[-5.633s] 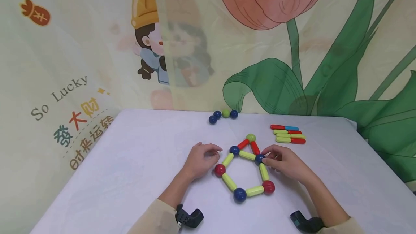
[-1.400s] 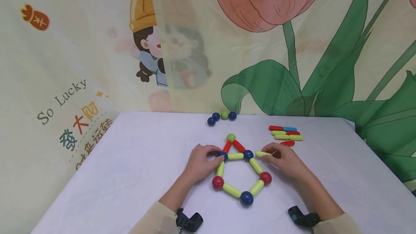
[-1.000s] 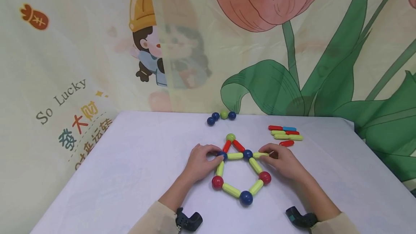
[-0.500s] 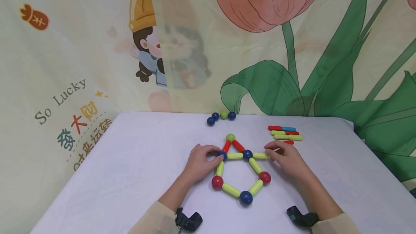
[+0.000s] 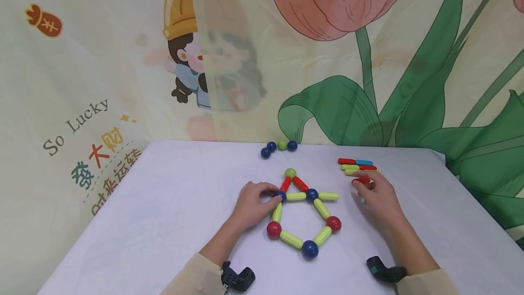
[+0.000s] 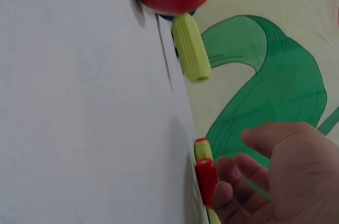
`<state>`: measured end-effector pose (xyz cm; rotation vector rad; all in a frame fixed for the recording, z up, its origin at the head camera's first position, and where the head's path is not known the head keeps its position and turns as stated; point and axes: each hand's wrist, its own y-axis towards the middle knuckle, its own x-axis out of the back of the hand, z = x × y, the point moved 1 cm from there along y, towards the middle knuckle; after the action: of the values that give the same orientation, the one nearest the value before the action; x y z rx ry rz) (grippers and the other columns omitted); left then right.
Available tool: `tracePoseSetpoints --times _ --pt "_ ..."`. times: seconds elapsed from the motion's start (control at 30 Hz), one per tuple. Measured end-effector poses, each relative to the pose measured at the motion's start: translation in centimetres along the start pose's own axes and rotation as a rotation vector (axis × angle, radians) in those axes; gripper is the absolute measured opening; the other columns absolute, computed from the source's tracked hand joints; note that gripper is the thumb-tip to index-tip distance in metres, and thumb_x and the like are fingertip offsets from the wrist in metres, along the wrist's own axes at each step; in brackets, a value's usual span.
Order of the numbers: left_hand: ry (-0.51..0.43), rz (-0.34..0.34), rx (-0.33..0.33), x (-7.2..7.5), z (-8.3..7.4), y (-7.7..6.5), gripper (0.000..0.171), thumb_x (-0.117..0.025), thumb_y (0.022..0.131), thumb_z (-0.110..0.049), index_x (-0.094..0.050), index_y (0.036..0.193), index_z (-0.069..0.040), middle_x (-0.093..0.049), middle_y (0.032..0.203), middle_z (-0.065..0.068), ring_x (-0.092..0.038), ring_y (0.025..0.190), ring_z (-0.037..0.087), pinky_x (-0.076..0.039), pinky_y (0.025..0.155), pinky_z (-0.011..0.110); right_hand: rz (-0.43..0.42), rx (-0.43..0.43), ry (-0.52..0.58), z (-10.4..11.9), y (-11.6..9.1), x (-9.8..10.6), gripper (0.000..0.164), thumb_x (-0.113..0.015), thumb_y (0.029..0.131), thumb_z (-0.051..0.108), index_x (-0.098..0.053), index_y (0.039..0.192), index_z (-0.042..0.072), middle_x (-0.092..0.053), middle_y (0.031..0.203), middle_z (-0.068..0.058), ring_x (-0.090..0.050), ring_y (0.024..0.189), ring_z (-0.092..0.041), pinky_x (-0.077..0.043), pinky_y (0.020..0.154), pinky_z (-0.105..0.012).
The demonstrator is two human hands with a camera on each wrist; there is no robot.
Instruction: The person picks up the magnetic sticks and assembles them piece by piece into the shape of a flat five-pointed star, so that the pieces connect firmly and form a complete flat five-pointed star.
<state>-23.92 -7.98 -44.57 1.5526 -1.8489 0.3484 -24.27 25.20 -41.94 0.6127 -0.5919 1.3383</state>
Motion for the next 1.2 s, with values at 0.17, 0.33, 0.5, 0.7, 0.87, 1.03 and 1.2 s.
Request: tracePoseSetpoints --times 0.17,0.33,0.5,0.7,0.87,1.03,1.2 --pt "0.000 0.002 -0.002 0.0 0.0 0.0 0.028 -0.072 0.095 -0.027 -0.073 0.120 -0.016 -0.076 0.114 0.000 -0.065 0.122 0.024 -0.023 0.126 0.060 -0.023 0.030 -0.099 -1.0 0.3 0.1 0.048 -0.069 0.097 0.019 -0.056 0.141 0.004 -0.047 0.143 -0.028 -0.059 0.109 -0.042 -0.064 0.077 -0.041" --pt "0.000 0.000 -0.003 -0.1 0.1 0.0 0.027 -0.073 0.095 -0.027 -0.074 0.120 -0.016 -0.076 0.114 0.000 -0.065 0.122 0.023 -0.023 0.125 0.060 -0.016 0.093 -0.181 -1.7 0.4 0.2 0.047 -0.070 0.095 0.015 -0.058 0.138 -0.001 -0.048 0.139 -0.030 -0.060 0.107 -0.043 -0.062 0.085 -0.052" --pt "0.003 -0.003 -0.006 -0.1 0.1 0.1 0.027 -0.073 0.095 -0.027 -0.074 0.119 -0.016 -0.076 0.114 0.000 -0.065 0.122 0.023 -0.024 0.125 0.061 -0.015 0.088 -0.195 -1.6 0.3 0.3 0.047 -0.069 0.094 0.015 -0.059 0.137 -0.001 -0.045 0.142 -0.031 -0.058 0.110 -0.046 -0.060 0.088 -0.055" --pt "-0.001 -0.005 -0.005 -0.1 0.0 0.0 0.028 -0.073 0.095 -0.027 -0.074 0.120 -0.015 -0.076 0.114 0.000 -0.065 0.122 0.024 -0.024 0.125 0.060 0.008 0.060 -0.217 -1.5 0.2 0.4 0.051 -0.070 0.094 0.016 -0.056 0.139 -0.001 -0.051 0.137 -0.032 -0.055 0.116 -0.047 -0.060 0.087 -0.055" --pt "0.010 -0.009 -0.017 -0.1 0.0 0.0 0.027 -0.072 0.095 -0.027 -0.074 0.119 -0.015 -0.077 0.111 0.000 -0.066 0.120 0.023 -0.024 0.125 0.061 0.021 0.052 -0.220 -1.6 0.2 0.2 0.050 -0.074 0.092 0.017 -0.058 0.137 -0.001 -0.063 0.118 -0.027 -0.063 0.100 -0.039 -0.062 0.075 -0.043" --pt "0.012 -0.011 -0.018 -0.1 0.0 0.0 0.026 -0.072 0.095 -0.027 -0.074 0.119 -0.015 -0.077 0.112 0.000 -0.066 0.120 0.023 -0.025 0.124 0.061 -0.004 0.023 -0.213 -1.7 0.3 0.1 0.045 -0.075 0.093 0.019 -0.061 0.131 -0.002 -0.064 0.112 -0.026 -0.062 0.098 -0.038 -0.061 0.071 -0.039" --pt "0.009 -0.013 -0.016 0.0 0.0 0.0 0.026 -0.072 0.095 -0.027 -0.074 0.119 -0.015 -0.077 0.112 0.000 -0.066 0.120 0.023 -0.025 0.124 0.061 -0.019 -0.008 -0.215 -1.6 0.3 0.0 0.045 -0.076 0.092 0.020 -0.063 0.129 -0.003 -0.064 0.109 -0.025 -0.061 0.097 -0.037 -0.061 0.070 -0.037"
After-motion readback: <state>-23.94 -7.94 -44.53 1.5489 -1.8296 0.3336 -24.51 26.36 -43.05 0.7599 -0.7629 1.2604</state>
